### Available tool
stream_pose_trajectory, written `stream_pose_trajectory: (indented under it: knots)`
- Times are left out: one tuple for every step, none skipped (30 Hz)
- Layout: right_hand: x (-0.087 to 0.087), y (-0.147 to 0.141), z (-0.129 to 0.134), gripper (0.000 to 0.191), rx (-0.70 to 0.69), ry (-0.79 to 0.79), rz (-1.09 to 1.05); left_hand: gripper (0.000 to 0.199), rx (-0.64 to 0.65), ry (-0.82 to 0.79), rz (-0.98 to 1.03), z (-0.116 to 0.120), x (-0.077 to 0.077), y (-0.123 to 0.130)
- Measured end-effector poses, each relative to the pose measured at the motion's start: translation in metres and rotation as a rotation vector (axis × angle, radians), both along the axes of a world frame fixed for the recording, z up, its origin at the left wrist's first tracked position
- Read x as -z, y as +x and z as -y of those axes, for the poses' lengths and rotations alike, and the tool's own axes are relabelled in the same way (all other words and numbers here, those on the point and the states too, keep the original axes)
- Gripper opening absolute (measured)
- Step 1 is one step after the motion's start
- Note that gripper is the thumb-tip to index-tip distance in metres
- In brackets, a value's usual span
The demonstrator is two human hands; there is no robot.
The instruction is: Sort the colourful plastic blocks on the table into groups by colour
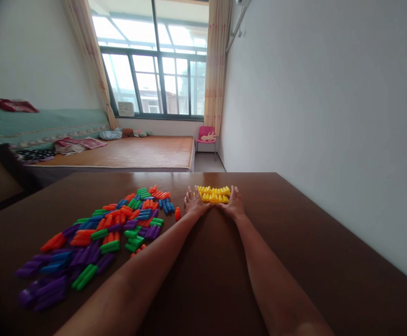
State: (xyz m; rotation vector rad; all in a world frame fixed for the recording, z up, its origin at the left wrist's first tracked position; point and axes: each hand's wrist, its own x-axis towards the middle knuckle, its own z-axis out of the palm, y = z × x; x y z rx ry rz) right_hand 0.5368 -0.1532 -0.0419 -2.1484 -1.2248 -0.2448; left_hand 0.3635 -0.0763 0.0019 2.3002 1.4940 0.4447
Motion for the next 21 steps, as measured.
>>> stream_pose_trajectory:
  knots:
    - [0.0,0.001,0.0,0.105,-0.029,-0.046,0.001,0.117,0.001,0.003,0.001,0.0,0.0,0.001]
    - [-0.001,0.002,0.0,0.106,-0.06,-0.09,0.005,0.118,0.002,0.003,0.001,0.0,0.0,0.001]
    - [-0.001,0.004,-0.001,0.105,-0.091,-0.13,0.014,0.118,0.004,-0.001,0.002,0.0,0.001,0.002]
    - [-0.002,0.005,-0.001,0.103,-0.116,-0.164,0.026,0.118,0.006,-0.005,0.002,0.0,0.001,0.003]
    - [-0.002,0.007,-0.002,0.1,-0.137,-0.193,0.038,0.118,0.007,-0.009,0.002,-0.001,0.001,0.004]
    - [-0.002,0.008,-0.003,0.097,-0.153,-0.216,0.05,0.118,0.007,-0.01,0.002,-0.001,0.001,0.005]
    - [-0.001,0.009,-0.004,0.093,-0.164,-0.234,0.059,0.117,0.004,-0.008,0.002,-0.001,0.001,0.006]
    - [-0.001,0.01,-0.005,0.09,-0.17,-0.246,0.067,0.116,0.001,-0.005,0.002,-0.001,0.002,0.007]
    - [0.0,0.011,-0.007,0.088,-0.173,-0.254,0.074,0.115,-0.005,-0.002,0.003,-0.002,0.002,0.008]
    - [0.0,0.011,-0.008,0.086,-0.175,-0.258,0.079,0.114,-0.012,0.001,0.004,-0.002,0.002,0.009]
    - [0.0,0.012,-0.01,0.085,-0.176,-0.26,0.084,0.113,-0.02,0.006,0.006,-0.002,0.002,0.01]
    - [0.0,0.012,-0.012,0.084,-0.175,-0.262,0.086,0.113,-0.026,0.011,0.008,-0.002,0.001,0.011]
    - [0.0,0.013,-0.013,0.083,-0.174,-0.264,0.086,0.113,-0.031,0.014,0.009,-0.003,0.001,0.012]
    - [0.0,0.013,-0.015,0.083,-0.172,-0.267,0.084,0.113,-0.034,0.016,0.01,-0.004,0.0,0.013]
    - [-0.001,0.014,-0.016,0.083,-0.171,-0.269,0.082,0.113,-0.037,0.014,0.01,-0.005,0.0,0.013]
    - [-0.001,0.015,-0.018,0.083,-0.171,-0.273,0.08,0.113,-0.037,0.01,0.01,-0.006,-0.001,0.014]
    - [-0.002,0.015,-0.02,0.083,-0.171,-0.276,0.079,0.112,-0.037,0.005,0.01,-0.007,-0.001,0.015]
    - [-0.002,0.016,-0.023,0.083,-0.173,-0.28,0.077,0.112,-0.037,0.003,0.011,-0.009,-0.001,0.016]
    - [-0.002,0.017,-0.025,0.083,-0.176,-0.284,0.075,0.111,-0.038,0.005,0.012,-0.01,-0.001,0.016]
    - [-0.001,0.018,-0.027,0.084,-0.18,-0.287,0.072,0.11,-0.038,0.008,0.013,-0.011,-0.001,0.017]
    - [-0.001,0.019,-0.028,0.084,-0.182,-0.288,0.067,0.109,-0.039,0.012,0.016,-0.011,-0.001,0.017]
